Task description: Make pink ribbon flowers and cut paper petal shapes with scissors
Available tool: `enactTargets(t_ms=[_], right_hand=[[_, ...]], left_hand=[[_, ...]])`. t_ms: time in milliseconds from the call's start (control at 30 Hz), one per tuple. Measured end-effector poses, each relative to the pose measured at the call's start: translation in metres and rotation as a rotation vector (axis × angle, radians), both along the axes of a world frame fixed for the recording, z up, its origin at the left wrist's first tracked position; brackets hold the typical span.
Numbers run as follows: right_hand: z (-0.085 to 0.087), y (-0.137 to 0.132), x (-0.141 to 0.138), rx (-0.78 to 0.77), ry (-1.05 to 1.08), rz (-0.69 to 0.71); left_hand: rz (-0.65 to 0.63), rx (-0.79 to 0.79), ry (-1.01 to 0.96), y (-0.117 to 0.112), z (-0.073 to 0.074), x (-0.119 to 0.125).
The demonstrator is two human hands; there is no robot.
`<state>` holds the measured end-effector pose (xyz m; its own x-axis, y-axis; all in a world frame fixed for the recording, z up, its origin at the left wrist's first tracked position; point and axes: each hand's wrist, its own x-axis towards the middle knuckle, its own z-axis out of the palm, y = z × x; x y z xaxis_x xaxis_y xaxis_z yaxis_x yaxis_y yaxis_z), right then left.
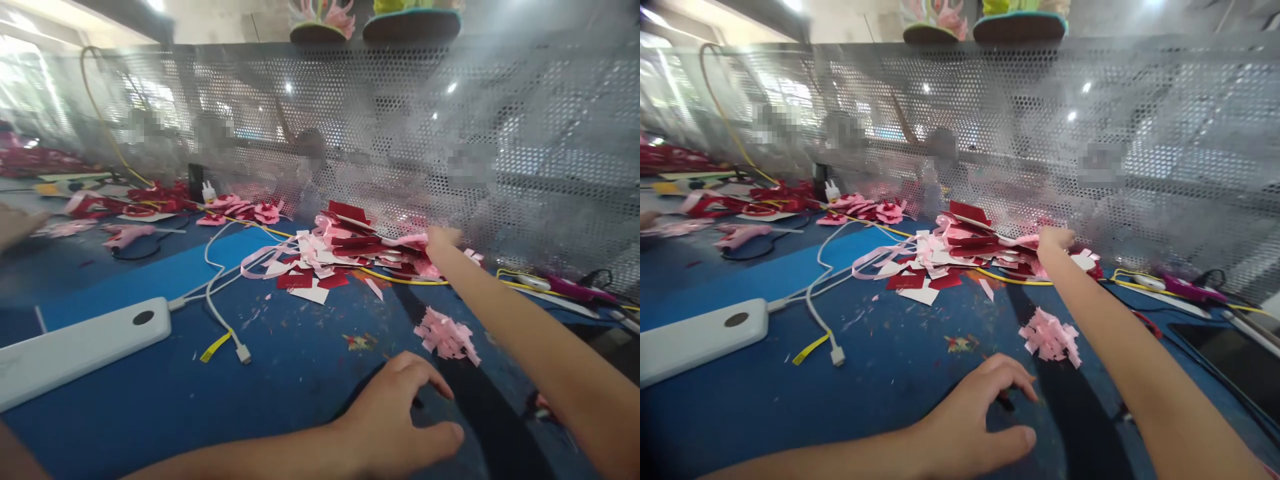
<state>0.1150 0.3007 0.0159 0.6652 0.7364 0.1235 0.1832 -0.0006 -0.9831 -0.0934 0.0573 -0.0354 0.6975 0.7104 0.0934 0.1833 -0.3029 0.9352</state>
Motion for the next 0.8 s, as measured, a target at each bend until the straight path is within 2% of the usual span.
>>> enactTargets(t_ms=[100,267,433,533,633,700,800], right_hand=[[-0.005,-0.001,-0.016,0.094,-0.338,-0.064],[-0.012,0.014,-0.051,0.158,-0.829,0.223],[-0.018,0.032,-0.076,0.065,-1.156,0.417],[-0.013,0.045,-0.086,-0.024,-1.316,0.487],[-0.006,0.06,-0.093,-0.139,-1.407,0.525],[-0.002,0.071,-0.093,-0.203,-1.426,0.551],[0.0,0.081,-0.084,-0.212,-1.426,0.594]], left_hand=[[0.007,0.019,0.001,-0.001,-0.002,0.001],[0.024,0.056,0.016,-0.004,-0.006,0.002],[-0.037,0.097,0.02,-0.002,-0.018,0.003],[-0.048,0.141,0.044,0.003,-0.037,0.009],[-0.017,0.112,0.111,0.011,-0.055,0.016],[-0.015,0.098,0.125,0.015,-0.06,0.019],[-0.012,0.111,0.148,0.018,-0.058,0.021]])
